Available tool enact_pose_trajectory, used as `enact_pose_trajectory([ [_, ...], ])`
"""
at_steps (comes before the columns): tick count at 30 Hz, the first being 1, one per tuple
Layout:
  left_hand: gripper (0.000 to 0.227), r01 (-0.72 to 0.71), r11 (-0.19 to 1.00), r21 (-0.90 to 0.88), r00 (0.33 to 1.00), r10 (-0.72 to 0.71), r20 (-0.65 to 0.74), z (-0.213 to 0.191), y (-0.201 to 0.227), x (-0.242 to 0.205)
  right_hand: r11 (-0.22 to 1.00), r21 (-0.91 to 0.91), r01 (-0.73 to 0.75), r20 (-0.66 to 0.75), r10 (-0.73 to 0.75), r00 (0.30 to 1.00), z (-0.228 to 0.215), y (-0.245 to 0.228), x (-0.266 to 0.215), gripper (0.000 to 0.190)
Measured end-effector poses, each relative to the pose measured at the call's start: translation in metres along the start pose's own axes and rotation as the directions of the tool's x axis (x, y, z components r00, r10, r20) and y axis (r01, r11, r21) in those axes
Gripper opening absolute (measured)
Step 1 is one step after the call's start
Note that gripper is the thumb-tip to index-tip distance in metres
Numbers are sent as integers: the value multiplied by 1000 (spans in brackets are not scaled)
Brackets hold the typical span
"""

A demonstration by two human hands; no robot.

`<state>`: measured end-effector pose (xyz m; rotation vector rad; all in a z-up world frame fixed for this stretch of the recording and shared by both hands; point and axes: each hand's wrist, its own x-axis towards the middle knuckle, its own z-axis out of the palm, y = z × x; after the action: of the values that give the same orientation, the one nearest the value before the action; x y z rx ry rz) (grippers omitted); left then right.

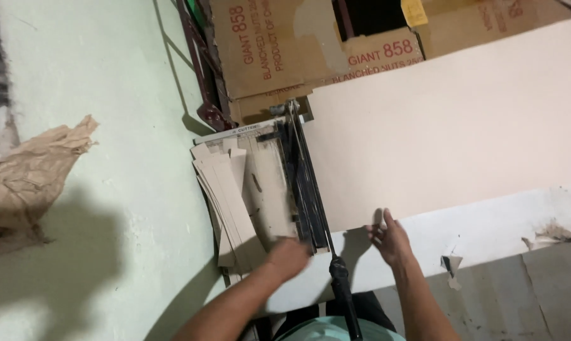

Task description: The person uses a manual paper cutter to trim large sheets of white paper. They align the paper against the guide, pull down the lever to cut, and then remove the trimmed pieces.

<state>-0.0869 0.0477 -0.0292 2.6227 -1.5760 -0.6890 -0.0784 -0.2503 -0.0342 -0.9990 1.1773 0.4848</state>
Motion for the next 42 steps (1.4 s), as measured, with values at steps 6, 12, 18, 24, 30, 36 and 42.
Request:
enact_pose_trajectory([
  [6, 50, 204, 965, -165, 870, -101, 482, 9, -53, -68, 946, -322, 13, -92, -45, 995, 11, -1, -82, 55],
  [12, 47, 492, 720, -490, 870, -428, 245, -48, -54, -29, 937, -271, 218, 143, -185, 972, 6, 40, -21, 33],
  [18, 91, 656, 531, -537, 728, -634, 262, -97, -55, 33, 953, -250, 172, 41, -167, 985, 31, 21, -13, 48],
  [24, 110, 800, 522, -298, 601, -686, 410, -56, -50, 66, 872, -472, 134, 56, -122, 991, 23, 22, -6, 63],
  [30, 125, 833, 444, -329, 553, -684, 475, -61, -56, 71, 145, -907, 395, 339, -305, 890, 82, -10, -193, 46],
  [36, 113, 853, 401, -334, 522, -658, 542, -78, -57, 74, -107, -956, 273, 287, -160, 944, 36, 131, -81, 90],
  [42, 114, 831, 436, -346, 554, -713, 430, -63, -54, 71, -35, -930, 365, 364, -219, 905, 24, 126, -74, 97],
])
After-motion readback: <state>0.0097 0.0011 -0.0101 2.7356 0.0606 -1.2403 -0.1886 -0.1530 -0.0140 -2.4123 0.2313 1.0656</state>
